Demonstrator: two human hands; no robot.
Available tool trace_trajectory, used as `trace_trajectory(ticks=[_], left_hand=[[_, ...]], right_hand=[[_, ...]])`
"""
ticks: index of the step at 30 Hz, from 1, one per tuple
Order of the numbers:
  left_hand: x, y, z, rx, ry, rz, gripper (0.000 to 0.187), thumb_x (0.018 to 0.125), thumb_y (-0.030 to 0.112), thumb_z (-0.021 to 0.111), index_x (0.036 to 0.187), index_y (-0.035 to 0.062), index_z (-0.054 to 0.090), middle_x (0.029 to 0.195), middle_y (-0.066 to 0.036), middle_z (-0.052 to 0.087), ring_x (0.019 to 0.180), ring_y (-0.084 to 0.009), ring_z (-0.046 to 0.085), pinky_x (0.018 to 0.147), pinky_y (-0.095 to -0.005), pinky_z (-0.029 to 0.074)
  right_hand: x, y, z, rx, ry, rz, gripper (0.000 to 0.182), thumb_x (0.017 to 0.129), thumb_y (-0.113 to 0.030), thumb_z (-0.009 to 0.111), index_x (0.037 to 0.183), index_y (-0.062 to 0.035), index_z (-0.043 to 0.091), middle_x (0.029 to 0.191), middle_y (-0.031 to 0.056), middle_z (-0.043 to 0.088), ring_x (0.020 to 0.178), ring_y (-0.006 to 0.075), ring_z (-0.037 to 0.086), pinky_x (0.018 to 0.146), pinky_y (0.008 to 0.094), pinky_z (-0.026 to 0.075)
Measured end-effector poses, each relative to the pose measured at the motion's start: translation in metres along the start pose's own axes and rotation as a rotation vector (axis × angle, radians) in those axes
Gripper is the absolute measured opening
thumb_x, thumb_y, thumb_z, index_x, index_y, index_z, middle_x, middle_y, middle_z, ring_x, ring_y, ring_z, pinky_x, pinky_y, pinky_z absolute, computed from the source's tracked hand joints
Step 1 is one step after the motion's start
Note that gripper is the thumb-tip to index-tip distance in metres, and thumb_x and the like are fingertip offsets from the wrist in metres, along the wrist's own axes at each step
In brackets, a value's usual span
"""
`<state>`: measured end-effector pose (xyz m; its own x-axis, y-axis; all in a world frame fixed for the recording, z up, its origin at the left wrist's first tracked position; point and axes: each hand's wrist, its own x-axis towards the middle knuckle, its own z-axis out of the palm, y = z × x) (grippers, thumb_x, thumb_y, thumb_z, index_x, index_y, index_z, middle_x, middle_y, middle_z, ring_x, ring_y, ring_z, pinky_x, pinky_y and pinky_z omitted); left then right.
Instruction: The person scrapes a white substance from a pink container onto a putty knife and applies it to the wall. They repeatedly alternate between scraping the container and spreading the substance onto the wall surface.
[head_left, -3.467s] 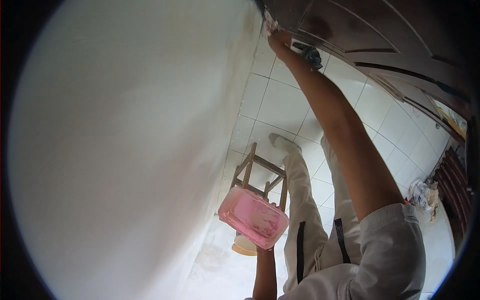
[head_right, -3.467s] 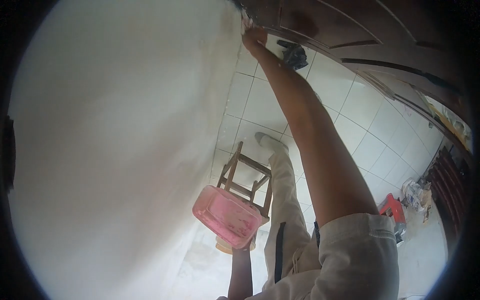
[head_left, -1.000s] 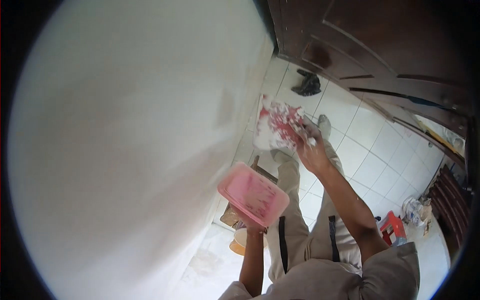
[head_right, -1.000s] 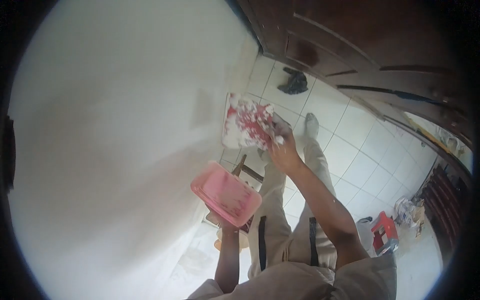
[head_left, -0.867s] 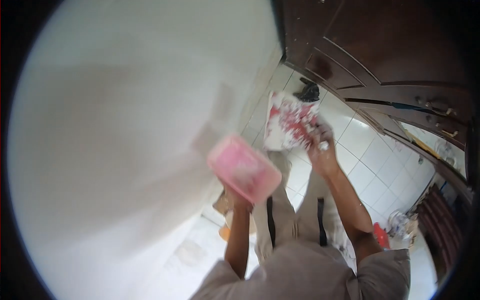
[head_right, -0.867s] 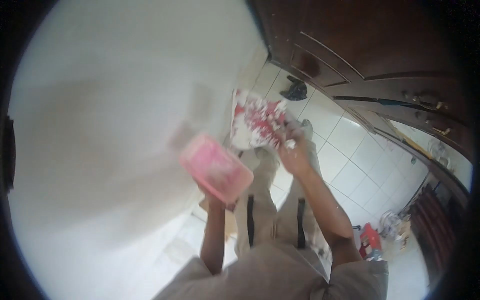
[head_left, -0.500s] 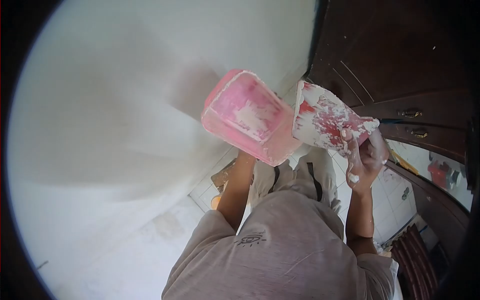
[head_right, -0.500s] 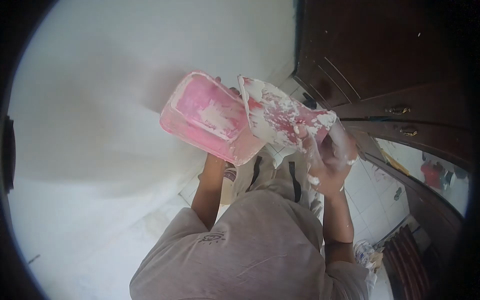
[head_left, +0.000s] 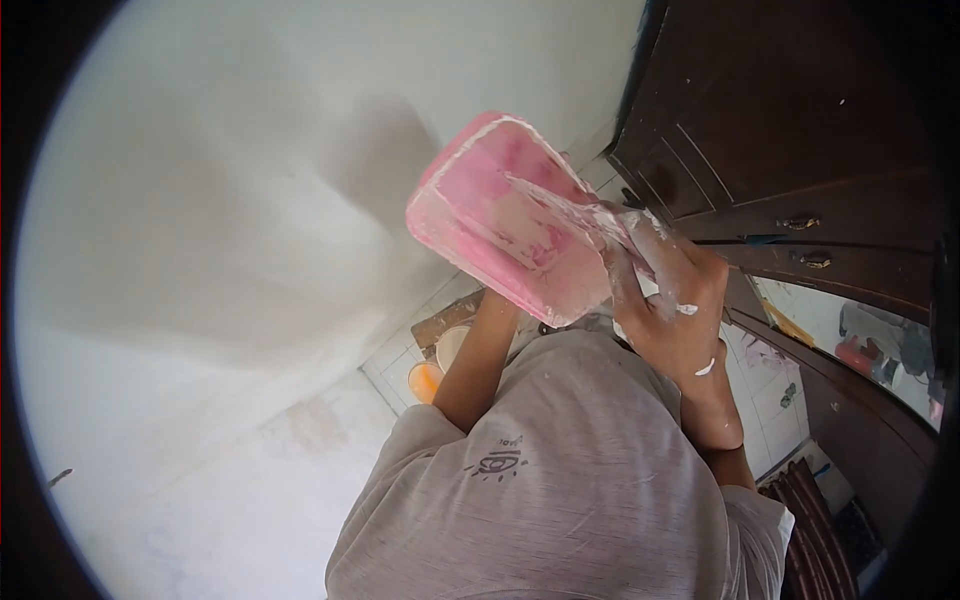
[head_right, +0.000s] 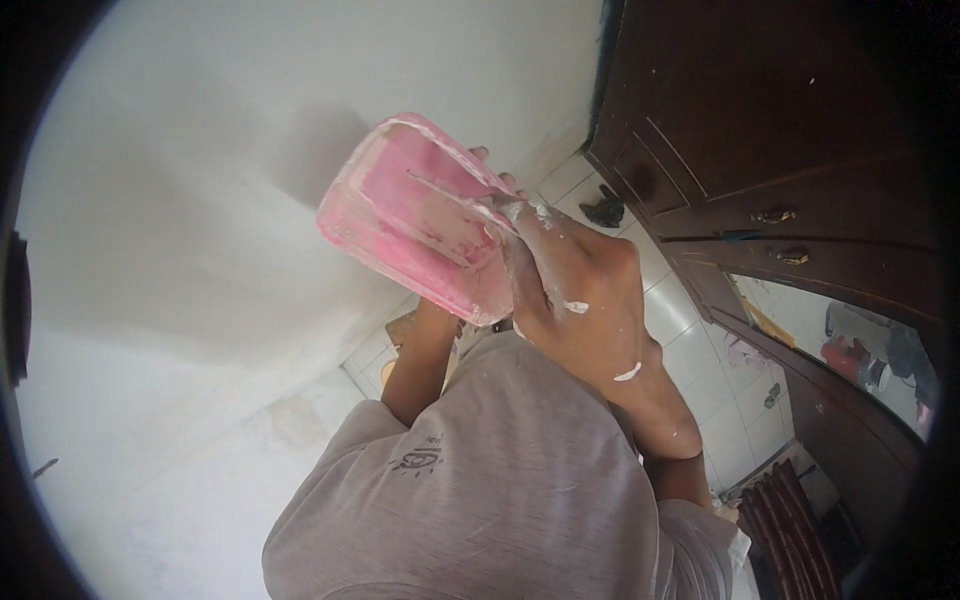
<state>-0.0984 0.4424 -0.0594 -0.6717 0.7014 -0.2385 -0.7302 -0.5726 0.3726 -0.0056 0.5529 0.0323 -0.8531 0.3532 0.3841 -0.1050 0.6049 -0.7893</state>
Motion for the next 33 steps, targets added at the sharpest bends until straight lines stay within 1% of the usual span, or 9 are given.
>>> trace_trajectory(ticks=[2,3,5,7,17,20,22,32,33], left_hand=[[0.005,-0.001,-0.018,-0.065,-0.335,0.059,0.056,0.096,0.037,0.052,0.141,0.0067,0.035,0.122,-0.021,0.054,0.112,-0.0306,0.056,0.094,-0.0404,0.051],[0.005,-0.001,-0.024,-0.062,-0.364,0.082,0.057,0.096,0.039,0.051,0.141,0.0069,0.035,0.122,-0.021,0.053,0.113,-0.0304,0.055,0.095,-0.0405,0.050],[0.003,-0.001,-0.037,-0.019,-0.247,0.125,0.060,0.095,0.042,0.049,0.141,0.0072,0.035,0.124,-0.020,0.052,0.114,-0.0301,0.055,0.095,-0.0406,0.050],[0.001,-0.002,-0.052,0.055,-0.109,0.176,0.062,0.095,0.045,0.048,0.142,0.0075,0.034,0.125,-0.019,0.052,0.114,-0.0297,0.054,0.096,-0.0408,0.049],[-0.020,0.009,-0.086,0.217,0.114,0.329,0.073,0.091,0.060,0.040,0.144,0.0092,0.032,0.132,-0.014,0.048,0.119,-0.0277,0.051,0.099,-0.0415,0.047],[-0.020,0.005,-0.083,0.236,0.120,0.347,0.077,0.090,0.064,0.038,0.144,0.0097,0.031,0.134,-0.013,0.047,0.120,-0.0271,0.050,0.100,-0.0418,0.046],[-0.014,0.002,-0.077,0.253,0.105,0.370,0.079,0.090,0.067,0.036,0.145,0.0100,0.030,0.135,-0.012,0.047,0.121,-0.0267,0.050,0.100,-0.0419,0.045],[-0.010,0.000,0.000,0.478,-0.252,0.494,0.093,0.085,0.079,0.029,0.146,0.0089,0.028,0.140,-0.010,0.042,0.126,-0.0241,0.046,0.104,-0.0405,0.041],[-0.013,0.000,-0.001,0.501,-0.162,0.448,0.093,0.085,0.079,0.028,0.146,0.0090,0.028,0.140,-0.010,0.042,0.126,-0.0243,0.045,0.104,-0.0407,0.040]], right_hand=[[-0.004,-0.001,0.000,0.054,0.028,0.059,0.021,0.079,0.006,0.063,0.099,0.0037,0.063,0.072,0.0176,0.064,0.056,0.0326,0.062,0.050,0.0358,0.046],[-0.006,0.000,0.000,0.044,-0.009,0.102,0.021,0.079,0.006,0.063,0.099,0.0037,0.062,0.071,0.0186,0.062,0.056,0.0331,0.061,0.049,0.0364,0.045],[-0.008,0.006,0.007,0.038,-0.047,0.142,0.021,0.079,0.006,0.062,0.100,0.0037,0.062,0.070,0.0197,0.061,0.055,0.0337,0.060,0.049,0.0370,0.044],[-0.011,0.013,0.019,0.048,-0.003,0.180,0.027,0.078,0.010,0.057,0.105,0.0067,0.063,0.077,0.0187,0.067,0.057,0.0197,0.062,0.055,0.0275,0.046],[-0.011,0.024,0.027,0.116,-0.042,0.260,0.026,0.080,0.012,0.054,0.103,0.0067,0.062,0.075,0.0163,0.066,0.060,0.0124,0.058,0.056,0.0256,0.045],[-0.009,0.018,0.025,0.162,0.038,0.234,0.017,0.080,0.010,0.057,0.096,0.0070,0.061,0.070,0.0160,0.063,0.058,0.0115,0.055,0.055,0.0252,0.044],[-0.007,0.012,0.018,0.103,-0.042,0.276,0.010,0.080,0.007,0.060,0.090,0.0067,0.060,0.067,0.0173,0.059,0.057,0.0104,0.052,0.053,0.0262,0.043],[0.019,0.001,0.021,-0.112,0.110,0.145,0.009,0.082,-0.001,0.064,0.087,0.0049,0.059,0.060,0.0186,0.054,0.046,0.0319,0.050,0.047,0.0339,0.041],[0.020,-0.001,0.022,-0.126,0.094,0.124,0.009,0.082,-0.001,0.063,0.088,0.0047,0.059,0.061,0.0191,0.055,0.047,0.0316,0.051,0.047,0.0350,0.041]])
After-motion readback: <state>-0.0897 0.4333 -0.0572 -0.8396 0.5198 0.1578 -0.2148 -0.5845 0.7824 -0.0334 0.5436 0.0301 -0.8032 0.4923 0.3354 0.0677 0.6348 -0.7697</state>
